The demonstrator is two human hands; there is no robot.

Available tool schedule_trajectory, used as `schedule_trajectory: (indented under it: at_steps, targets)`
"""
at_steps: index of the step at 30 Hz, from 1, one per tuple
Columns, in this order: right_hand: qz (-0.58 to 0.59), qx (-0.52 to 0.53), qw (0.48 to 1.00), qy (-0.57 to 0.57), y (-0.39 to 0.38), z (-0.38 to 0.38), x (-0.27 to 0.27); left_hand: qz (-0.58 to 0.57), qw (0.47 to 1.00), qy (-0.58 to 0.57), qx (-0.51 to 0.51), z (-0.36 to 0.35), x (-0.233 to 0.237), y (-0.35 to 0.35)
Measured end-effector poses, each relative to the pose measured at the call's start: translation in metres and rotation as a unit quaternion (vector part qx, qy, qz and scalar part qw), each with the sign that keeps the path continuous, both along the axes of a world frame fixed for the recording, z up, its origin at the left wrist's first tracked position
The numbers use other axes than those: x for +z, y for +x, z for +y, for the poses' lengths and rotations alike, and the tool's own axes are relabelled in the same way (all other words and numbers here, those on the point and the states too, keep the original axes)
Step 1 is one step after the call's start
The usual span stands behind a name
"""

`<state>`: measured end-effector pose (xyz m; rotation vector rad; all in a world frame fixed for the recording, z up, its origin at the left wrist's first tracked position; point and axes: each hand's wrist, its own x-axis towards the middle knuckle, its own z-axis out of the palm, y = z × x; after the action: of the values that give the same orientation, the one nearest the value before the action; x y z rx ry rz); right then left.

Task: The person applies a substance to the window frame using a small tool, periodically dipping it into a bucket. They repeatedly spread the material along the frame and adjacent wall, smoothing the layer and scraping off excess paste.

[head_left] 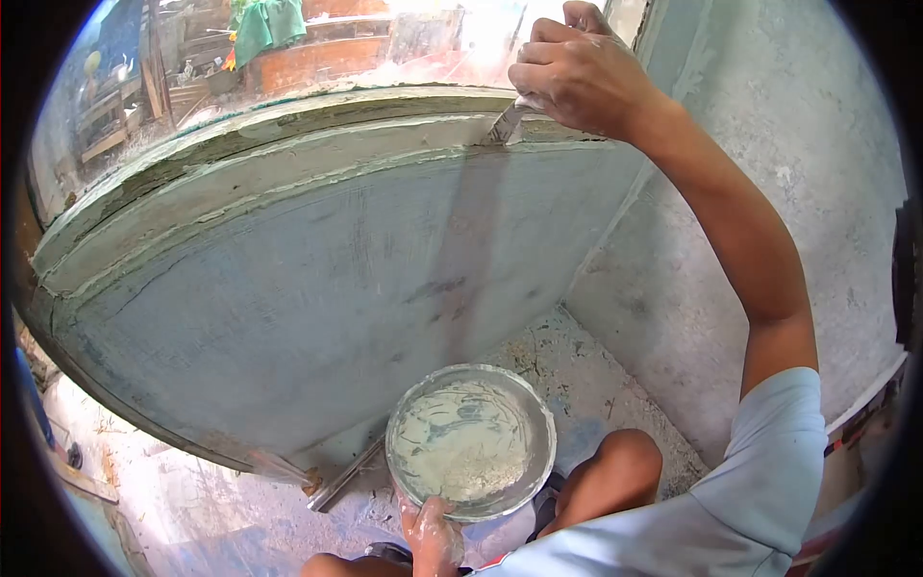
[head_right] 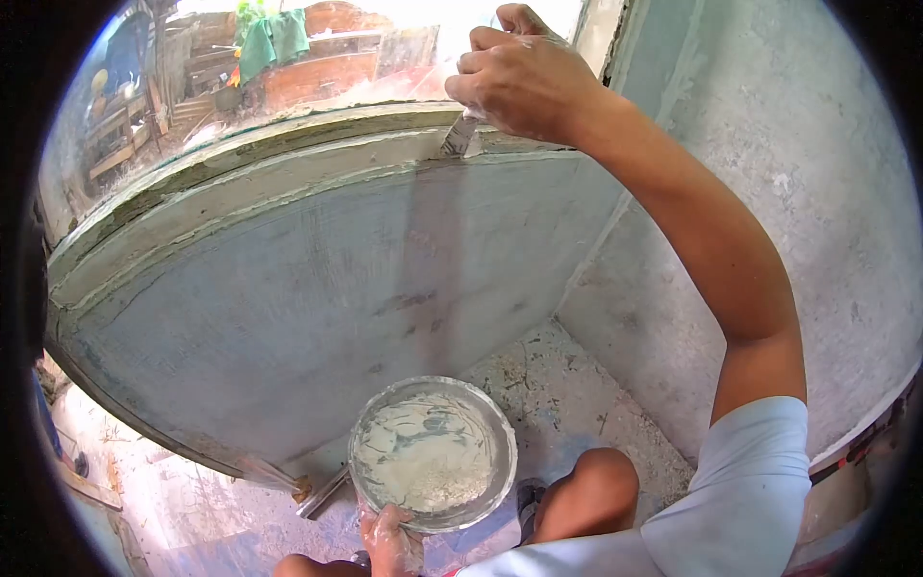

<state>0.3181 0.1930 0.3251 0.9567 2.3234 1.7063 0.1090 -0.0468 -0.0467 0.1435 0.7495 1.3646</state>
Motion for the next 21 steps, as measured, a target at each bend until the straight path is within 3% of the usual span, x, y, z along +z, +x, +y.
schedule_trajectory:
  at_steps: [8,14,21]
  targets:
    - [0.008,-0.005,1.000,-0.010,0.046,0.000,0.019,0.009,1.000,-0.013,-0.004,0.000,0.001,0.001]
    - [0.012,-0.004,1.000,-0.014,0.013,0.013,0.008,0.014,1.000,-0.019,-0.004,-0.001,0.001,0.001]
    - [0.019,-0.004,0.999,-0.027,0.026,0.029,0.019,0.023,0.999,-0.035,-0.003,-0.010,0.005,0.002]
